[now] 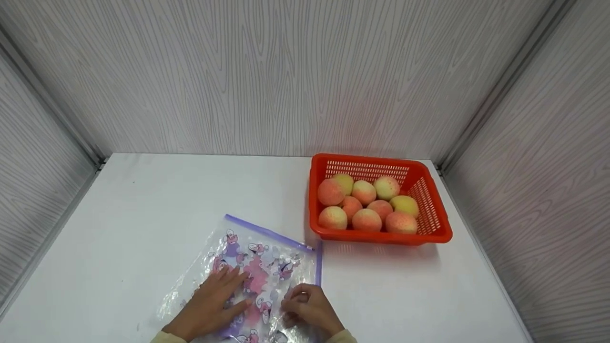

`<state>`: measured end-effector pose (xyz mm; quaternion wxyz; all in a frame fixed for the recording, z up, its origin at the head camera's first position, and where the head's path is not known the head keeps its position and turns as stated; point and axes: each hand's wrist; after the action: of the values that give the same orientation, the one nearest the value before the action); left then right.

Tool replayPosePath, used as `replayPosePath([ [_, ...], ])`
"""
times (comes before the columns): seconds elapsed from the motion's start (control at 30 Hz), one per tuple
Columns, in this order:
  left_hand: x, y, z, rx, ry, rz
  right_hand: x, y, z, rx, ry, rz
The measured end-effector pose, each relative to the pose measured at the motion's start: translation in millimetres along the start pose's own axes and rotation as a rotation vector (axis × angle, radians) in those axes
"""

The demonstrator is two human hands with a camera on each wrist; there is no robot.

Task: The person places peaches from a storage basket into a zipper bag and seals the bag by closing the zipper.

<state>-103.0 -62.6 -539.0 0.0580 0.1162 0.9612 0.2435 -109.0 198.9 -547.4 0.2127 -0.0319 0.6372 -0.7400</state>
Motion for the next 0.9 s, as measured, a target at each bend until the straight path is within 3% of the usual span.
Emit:
replayPosePath([
  [0.17, -14.7, 33.1, 8.5, 0.094, 0.003, -0.007, -0.4, 1.9, 8.0, 0.026, 0.043, -0.013],
  [0.37, -21.9, 61.7, 30.3, 0.255, 0.076, -0.034, 1.6, 2.6, 15.8, 0.145, 0.082, 0.028],
  [0.53, -22.9, 64.5, 37.9, 0.277, 0.098, -0.026, 6.0, -1.0, 12.6, 0.149, 0.086, 0.068],
  [0.73, -27.9, 58.2, 37.7, 0.263, 0.080, 0.025, 23.7, -12.4, -8.2, -0.047, 0.151, -0.028],
  [0.8, -30.1, 54.6, 40.0, 0.285, 0.121, 0.062, 31.9, -15.2, -15.5, -0.085, 0.213, -0.060],
  [0.9, -32.7, 47.5, 46.7, 0.341, 0.237, 0.137, 43.9, -16.8, -24.4, -0.070, 0.308, -0.061],
])
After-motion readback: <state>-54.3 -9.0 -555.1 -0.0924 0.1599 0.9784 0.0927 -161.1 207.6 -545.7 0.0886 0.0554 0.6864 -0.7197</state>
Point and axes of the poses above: each hand's wrist, its own x-axis towards the middle knuckle, its own z-axis out of the palm, y = z × x, and after that the axes turned 10 degrees about -z, right-handed
